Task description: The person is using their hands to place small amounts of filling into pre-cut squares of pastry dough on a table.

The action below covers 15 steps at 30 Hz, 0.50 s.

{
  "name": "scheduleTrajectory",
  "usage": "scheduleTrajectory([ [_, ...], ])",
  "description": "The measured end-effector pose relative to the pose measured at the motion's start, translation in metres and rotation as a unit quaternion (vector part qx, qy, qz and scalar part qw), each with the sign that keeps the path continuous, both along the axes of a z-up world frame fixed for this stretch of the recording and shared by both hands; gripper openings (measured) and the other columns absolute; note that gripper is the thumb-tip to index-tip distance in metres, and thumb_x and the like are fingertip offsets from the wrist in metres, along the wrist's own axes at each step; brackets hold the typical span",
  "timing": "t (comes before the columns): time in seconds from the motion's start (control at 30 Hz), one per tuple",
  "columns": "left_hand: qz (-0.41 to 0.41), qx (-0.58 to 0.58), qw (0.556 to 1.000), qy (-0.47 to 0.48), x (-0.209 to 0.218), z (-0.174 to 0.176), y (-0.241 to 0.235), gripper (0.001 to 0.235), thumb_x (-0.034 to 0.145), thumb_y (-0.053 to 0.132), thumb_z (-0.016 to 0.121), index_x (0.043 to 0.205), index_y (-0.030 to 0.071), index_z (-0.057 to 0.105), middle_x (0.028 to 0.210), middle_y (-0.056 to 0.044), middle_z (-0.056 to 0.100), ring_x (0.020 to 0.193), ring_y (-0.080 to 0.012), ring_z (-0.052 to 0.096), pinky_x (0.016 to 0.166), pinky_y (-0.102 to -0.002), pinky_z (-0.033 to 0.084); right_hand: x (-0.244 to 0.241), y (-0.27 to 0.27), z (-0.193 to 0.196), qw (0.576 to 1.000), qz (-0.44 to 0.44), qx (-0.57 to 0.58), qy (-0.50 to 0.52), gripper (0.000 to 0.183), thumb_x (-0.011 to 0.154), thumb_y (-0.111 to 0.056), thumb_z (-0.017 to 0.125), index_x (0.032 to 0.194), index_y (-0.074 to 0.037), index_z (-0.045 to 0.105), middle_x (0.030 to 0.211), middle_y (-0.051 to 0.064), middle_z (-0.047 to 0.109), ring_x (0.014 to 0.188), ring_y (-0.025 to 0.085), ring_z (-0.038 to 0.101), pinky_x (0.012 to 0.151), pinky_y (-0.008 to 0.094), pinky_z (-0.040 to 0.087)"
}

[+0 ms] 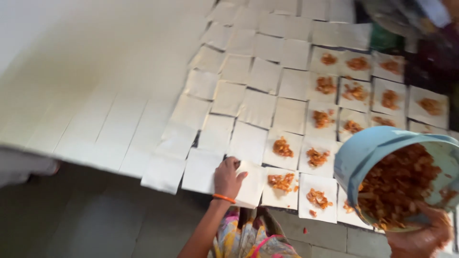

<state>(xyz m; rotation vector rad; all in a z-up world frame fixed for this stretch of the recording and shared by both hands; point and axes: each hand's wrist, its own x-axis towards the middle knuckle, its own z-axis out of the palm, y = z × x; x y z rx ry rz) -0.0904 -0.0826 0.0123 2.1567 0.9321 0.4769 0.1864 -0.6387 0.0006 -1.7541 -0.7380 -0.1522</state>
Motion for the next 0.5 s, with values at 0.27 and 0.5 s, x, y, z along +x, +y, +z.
scheduleTrajectory([
  [0.27, -0.287, -0.146, 0.947, -0.006, 0.001, -0.016, 0.035, 0.032, 0.08, 0.021, 0.081, 0.107, 0.006, 0.071, 0.108, -0.012, 0.069, 0.103, -0.0286, 0.065, 0.091, -0.04, 0.051, -0.109, 0.156, 0.055, 0.785, -0.266, 0.406, 0.386, 0.027, 0.094, -0.029, 0.065, 0.109, -0.007, 0.066, 0.108, 0.01, 0.068, 0.098, 0.027, 0.064, 0.082, 0.044, 0.054],
  [0.5, -0.525, -0.007, 0.848, -0.076, 0.075, -0.067, -0.026, 0.054, 0.091, 0.015, 0.07, 0.141, 0.015, 0.051, 0.147, -0.03, 0.046, 0.136, -0.0355, 0.05, 0.111, -0.037, 0.044, -0.222, 0.1, 0.069, 0.65, -0.408, 0.499, 0.402, 0.018, 0.086, -0.022, 0.066, 0.099, -0.011, 0.065, 0.096, 0.005, 0.067, 0.091, 0.027, 0.065, 0.081, 0.048, 0.056],
])
